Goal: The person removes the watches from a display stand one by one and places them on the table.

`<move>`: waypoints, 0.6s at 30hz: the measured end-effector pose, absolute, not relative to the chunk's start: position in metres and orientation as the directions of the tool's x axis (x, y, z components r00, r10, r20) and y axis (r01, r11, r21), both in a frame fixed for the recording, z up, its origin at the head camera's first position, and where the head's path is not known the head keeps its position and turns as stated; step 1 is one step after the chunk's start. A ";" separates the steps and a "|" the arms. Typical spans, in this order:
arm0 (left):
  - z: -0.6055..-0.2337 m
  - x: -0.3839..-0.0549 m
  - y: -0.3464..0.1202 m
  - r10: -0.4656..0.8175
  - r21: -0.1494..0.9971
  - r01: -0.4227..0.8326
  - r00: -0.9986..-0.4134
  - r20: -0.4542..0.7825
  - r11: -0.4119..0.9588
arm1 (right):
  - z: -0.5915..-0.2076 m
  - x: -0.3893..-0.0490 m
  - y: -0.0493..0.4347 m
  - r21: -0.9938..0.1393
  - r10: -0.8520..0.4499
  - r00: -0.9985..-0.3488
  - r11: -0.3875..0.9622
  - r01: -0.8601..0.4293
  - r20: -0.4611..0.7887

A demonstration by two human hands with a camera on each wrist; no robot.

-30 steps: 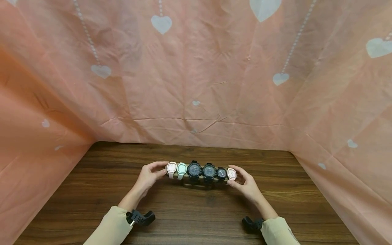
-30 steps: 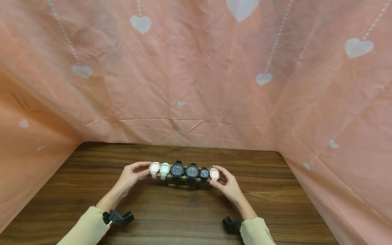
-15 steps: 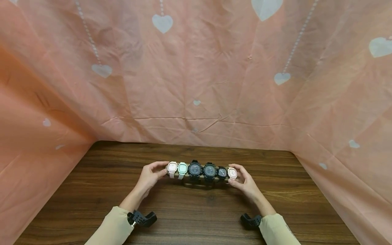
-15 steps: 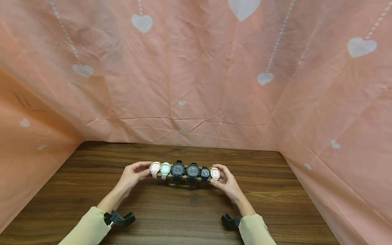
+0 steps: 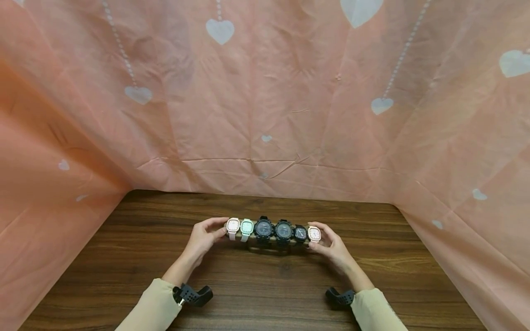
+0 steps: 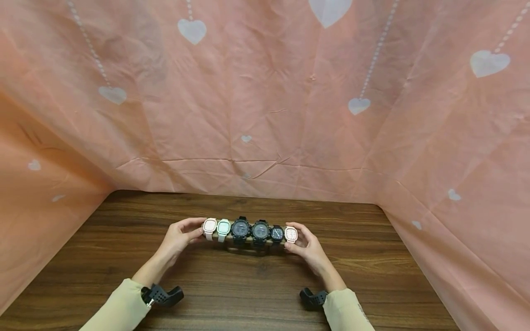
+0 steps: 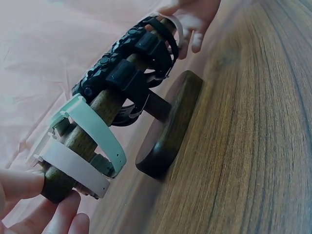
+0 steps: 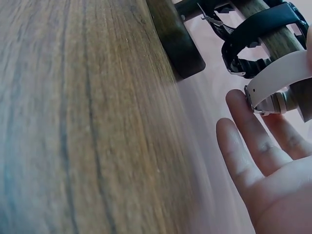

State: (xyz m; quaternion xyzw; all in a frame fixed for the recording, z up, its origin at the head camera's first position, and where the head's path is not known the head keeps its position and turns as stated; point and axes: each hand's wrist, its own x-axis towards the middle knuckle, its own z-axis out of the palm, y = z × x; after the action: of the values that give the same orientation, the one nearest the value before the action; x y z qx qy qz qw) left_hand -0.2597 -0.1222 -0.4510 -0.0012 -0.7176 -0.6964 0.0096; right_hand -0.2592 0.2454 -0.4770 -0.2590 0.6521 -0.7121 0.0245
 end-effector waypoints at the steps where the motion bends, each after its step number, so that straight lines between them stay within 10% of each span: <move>1: -0.451 -0.260 -0.122 -0.011 0.999 0.014 -1.000 0.015 0.030 | -0.477 -0.259 0.245 -0.943 -0.368 -0.868 -0.140 -0.302 0.332; 18: -0.456 -0.261 -0.128 0.014 0.999 0.049 -0.999 0.049 0.009 | -0.467 -0.249 0.248 -0.955 -0.266 -0.921 -0.002 -0.296 0.286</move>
State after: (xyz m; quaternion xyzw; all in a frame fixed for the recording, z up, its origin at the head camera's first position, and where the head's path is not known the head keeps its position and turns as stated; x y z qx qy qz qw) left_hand -0.2611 -0.1284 -0.4564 -0.0224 -0.7101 -0.7037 0.0125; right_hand -0.2493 0.2483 -0.4673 -0.1990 0.7065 -0.6791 -0.0111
